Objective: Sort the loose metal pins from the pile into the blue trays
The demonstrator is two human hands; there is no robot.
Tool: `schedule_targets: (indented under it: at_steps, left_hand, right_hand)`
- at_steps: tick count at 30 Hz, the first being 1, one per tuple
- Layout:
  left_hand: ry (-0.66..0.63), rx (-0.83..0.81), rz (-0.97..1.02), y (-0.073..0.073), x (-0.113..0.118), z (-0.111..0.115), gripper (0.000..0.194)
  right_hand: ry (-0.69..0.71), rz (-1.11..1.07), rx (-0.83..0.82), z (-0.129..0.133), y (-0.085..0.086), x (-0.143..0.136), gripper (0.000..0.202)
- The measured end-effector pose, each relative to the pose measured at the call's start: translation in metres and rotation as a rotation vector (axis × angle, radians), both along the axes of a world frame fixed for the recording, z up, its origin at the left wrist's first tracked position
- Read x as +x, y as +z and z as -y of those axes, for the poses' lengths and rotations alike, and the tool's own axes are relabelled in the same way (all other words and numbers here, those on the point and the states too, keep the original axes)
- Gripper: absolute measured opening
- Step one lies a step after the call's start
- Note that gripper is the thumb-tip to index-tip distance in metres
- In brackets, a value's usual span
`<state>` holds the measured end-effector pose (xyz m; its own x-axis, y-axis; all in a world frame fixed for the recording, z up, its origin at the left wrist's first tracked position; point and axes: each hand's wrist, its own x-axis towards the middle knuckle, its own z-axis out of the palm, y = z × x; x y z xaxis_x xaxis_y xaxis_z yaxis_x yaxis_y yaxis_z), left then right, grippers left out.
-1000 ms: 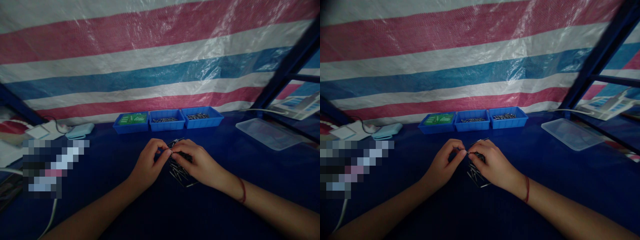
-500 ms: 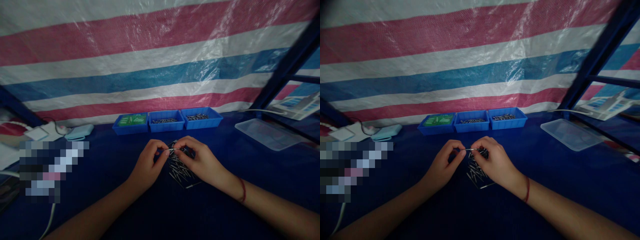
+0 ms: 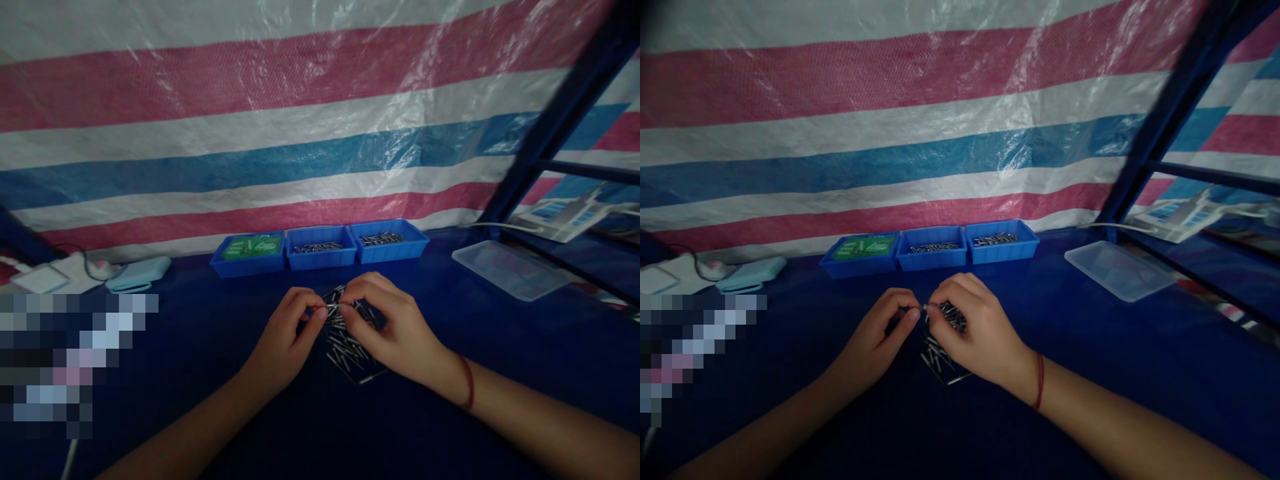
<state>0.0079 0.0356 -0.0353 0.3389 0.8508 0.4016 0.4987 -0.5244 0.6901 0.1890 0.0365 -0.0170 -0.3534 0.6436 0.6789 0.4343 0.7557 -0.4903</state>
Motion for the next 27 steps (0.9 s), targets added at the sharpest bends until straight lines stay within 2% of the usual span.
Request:
schedule_targets:
  at_steps: [2,4,7,10,13,15,17,23,27]
  left_hand:
    - [0.008,-0.007,0.019,0.000,0.001,0.000,0.007]
    - [0.033,-0.023,0.064,-0.002,0.002,0.000,0.009]
    - [0.057,-0.054,0.113,-0.006,0.003,-0.001,0.024]
    - [0.040,-0.063,0.089,-0.009,0.002,-0.001,0.028]
    - [0.011,-0.046,0.034,-0.008,0.001,0.000,0.024]
    - [-0.019,-0.030,-0.015,-0.005,0.001,0.001,0.019]
    - [-0.049,-0.011,-0.067,-0.002,0.001,0.002,0.015]
    - [-0.166,0.036,-0.250,0.004,-0.002,0.003,0.016]
    - [-0.238,0.050,-0.380,0.004,-0.004,0.005,0.024]
  right_hand:
    - [-0.016,0.110,0.113,-0.003,0.004,0.006,0.007]
    - [-0.097,0.206,0.231,-0.012,0.008,0.017,0.009]
    - [-0.385,0.228,0.361,-0.039,0.011,0.043,0.015]
    - [-0.667,0.351,0.340,-0.069,0.006,0.072,0.023]
    - [-0.780,0.470,0.233,-0.085,0.001,0.089,0.029]
    - [-0.785,0.464,0.199,-0.084,0.001,0.089,0.029]
    - [-0.730,0.445,0.184,-0.075,0.005,0.082,0.027]
    - [-0.374,0.465,0.127,-0.042,0.022,0.051,0.023]
    - [-0.258,0.493,0.120,-0.028,0.025,0.041,0.025]
